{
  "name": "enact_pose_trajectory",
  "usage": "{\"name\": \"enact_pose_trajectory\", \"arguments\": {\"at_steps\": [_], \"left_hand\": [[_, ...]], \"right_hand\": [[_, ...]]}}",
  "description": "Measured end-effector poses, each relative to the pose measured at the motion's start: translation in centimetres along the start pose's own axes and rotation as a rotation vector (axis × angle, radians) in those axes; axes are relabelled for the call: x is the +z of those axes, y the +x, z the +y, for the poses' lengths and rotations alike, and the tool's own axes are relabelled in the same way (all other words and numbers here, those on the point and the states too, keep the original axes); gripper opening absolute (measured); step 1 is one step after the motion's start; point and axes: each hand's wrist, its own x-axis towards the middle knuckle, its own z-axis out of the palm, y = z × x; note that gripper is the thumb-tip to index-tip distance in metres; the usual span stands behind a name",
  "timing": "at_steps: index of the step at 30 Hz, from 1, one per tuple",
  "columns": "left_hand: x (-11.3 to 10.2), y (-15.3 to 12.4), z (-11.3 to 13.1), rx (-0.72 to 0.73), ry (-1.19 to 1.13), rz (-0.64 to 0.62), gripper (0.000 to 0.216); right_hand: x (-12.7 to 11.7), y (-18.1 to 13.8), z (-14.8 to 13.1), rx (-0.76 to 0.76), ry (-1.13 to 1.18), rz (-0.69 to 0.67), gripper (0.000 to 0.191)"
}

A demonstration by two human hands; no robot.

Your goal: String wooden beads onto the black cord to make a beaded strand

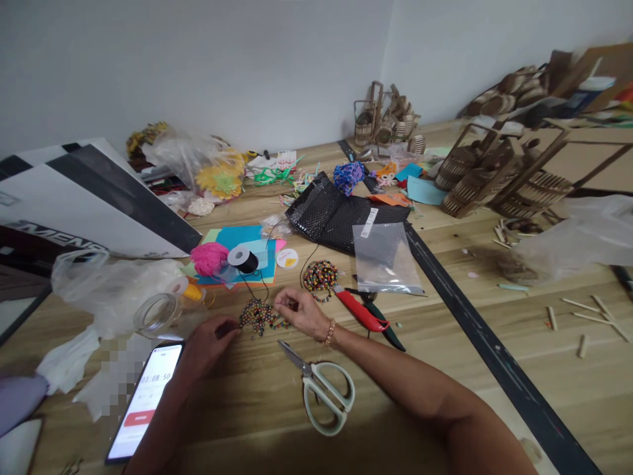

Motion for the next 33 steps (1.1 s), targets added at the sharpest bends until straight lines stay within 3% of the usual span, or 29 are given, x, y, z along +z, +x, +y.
{"name": "enact_pose_trajectory", "arguments": {"at_steps": [16, 33], "left_hand": [[0.4, 0.1, 1.3, 0.071, 0.018, -0.044, 0.014], [1.8, -0.1, 1.4, 0.227, 0.044, 0.002, 0.013]], "right_hand": [[0.0, 0.0, -0.2, 0.014, -0.010, -0.012, 0.028], [-0.1, 0.2, -0.1, 0.066, 0.055, 0.000, 0.035]]}}
